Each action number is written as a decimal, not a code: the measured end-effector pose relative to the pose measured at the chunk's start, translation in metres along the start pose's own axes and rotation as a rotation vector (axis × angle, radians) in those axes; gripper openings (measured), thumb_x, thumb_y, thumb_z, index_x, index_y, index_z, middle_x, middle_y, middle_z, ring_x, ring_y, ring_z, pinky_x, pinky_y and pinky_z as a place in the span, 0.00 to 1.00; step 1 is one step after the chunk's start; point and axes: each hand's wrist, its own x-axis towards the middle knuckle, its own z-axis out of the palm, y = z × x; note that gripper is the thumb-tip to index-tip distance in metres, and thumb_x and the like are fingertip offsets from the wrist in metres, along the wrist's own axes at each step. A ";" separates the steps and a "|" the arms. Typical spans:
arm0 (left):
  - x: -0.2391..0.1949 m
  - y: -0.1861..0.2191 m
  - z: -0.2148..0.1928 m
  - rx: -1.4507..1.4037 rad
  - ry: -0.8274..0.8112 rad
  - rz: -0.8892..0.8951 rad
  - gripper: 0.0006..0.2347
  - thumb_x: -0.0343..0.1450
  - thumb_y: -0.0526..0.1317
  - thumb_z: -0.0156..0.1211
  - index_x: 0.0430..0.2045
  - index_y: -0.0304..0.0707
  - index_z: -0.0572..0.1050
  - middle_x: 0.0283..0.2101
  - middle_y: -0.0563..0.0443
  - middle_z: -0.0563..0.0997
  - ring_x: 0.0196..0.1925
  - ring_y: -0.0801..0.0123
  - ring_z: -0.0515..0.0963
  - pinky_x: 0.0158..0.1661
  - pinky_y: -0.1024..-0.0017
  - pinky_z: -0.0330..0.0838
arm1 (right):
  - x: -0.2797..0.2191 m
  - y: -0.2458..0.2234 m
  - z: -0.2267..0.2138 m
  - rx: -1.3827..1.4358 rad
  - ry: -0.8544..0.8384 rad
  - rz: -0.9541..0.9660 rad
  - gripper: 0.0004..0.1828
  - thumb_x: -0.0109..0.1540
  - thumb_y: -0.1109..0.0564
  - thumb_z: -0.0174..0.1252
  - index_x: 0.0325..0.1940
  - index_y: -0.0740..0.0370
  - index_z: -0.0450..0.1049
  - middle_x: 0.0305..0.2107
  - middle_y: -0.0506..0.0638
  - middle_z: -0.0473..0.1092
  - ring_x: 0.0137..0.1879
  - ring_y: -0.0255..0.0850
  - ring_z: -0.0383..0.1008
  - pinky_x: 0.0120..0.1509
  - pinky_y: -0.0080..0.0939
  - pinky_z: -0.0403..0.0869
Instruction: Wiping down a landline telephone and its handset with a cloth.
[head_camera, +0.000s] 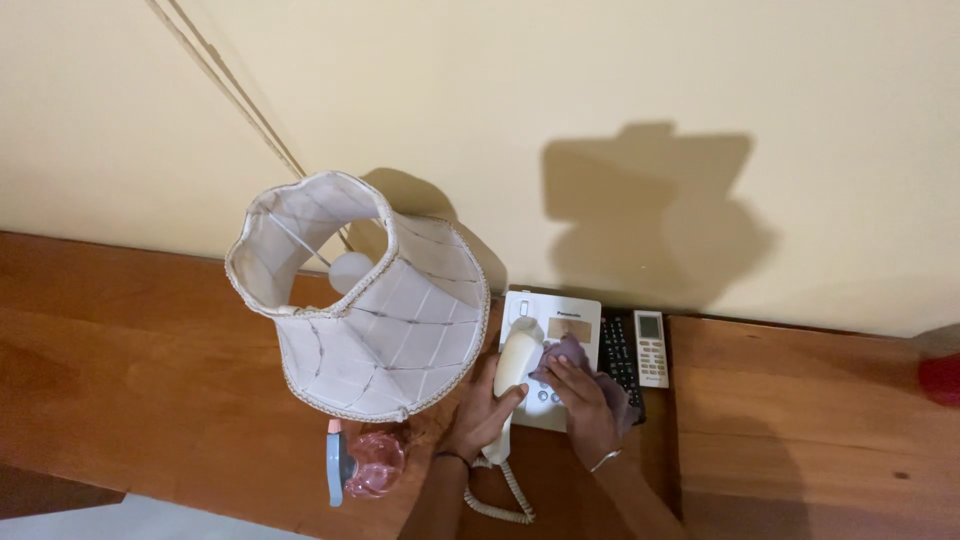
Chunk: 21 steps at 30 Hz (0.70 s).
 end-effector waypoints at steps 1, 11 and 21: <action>0.000 0.000 0.001 0.000 -0.001 0.000 0.26 0.70 0.48 0.56 0.65 0.47 0.61 0.50 0.46 0.78 0.46 0.58 0.80 0.43 0.60 0.74 | -0.005 -0.001 -0.003 -0.001 0.000 0.001 0.21 0.59 0.65 0.58 0.53 0.50 0.81 0.59 0.46 0.74 0.68 0.38 0.71 0.76 0.41 0.67; -0.003 -0.002 0.001 -0.052 0.057 0.097 0.26 0.70 0.46 0.57 0.64 0.41 0.62 0.51 0.44 0.79 0.45 0.60 0.81 0.43 0.64 0.76 | -0.051 -0.002 -0.018 0.102 -0.103 -0.015 0.28 0.51 0.73 0.59 0.53 0.55 0.81 0.58 0.44 0.74 0.66 0.38 0.72 0.72 0.36 0.69; -0.003 0.006 -0.001 -0.059 -0.010 0.022 0.27 0.71 0.45 0.55 0.67 0.44 0.58 0.53 0.43 0.78 0.48 0.57 0.82 0.45 0.59 0.79 | 0.078 0.028 -0.008 0.124 -0.018 0.147 0.30 0.63 0.61 0.55 0.71 0.61 0.65 0.71 0.55 0.61 0.76 0.48 0.61 0.77 0.43 0.62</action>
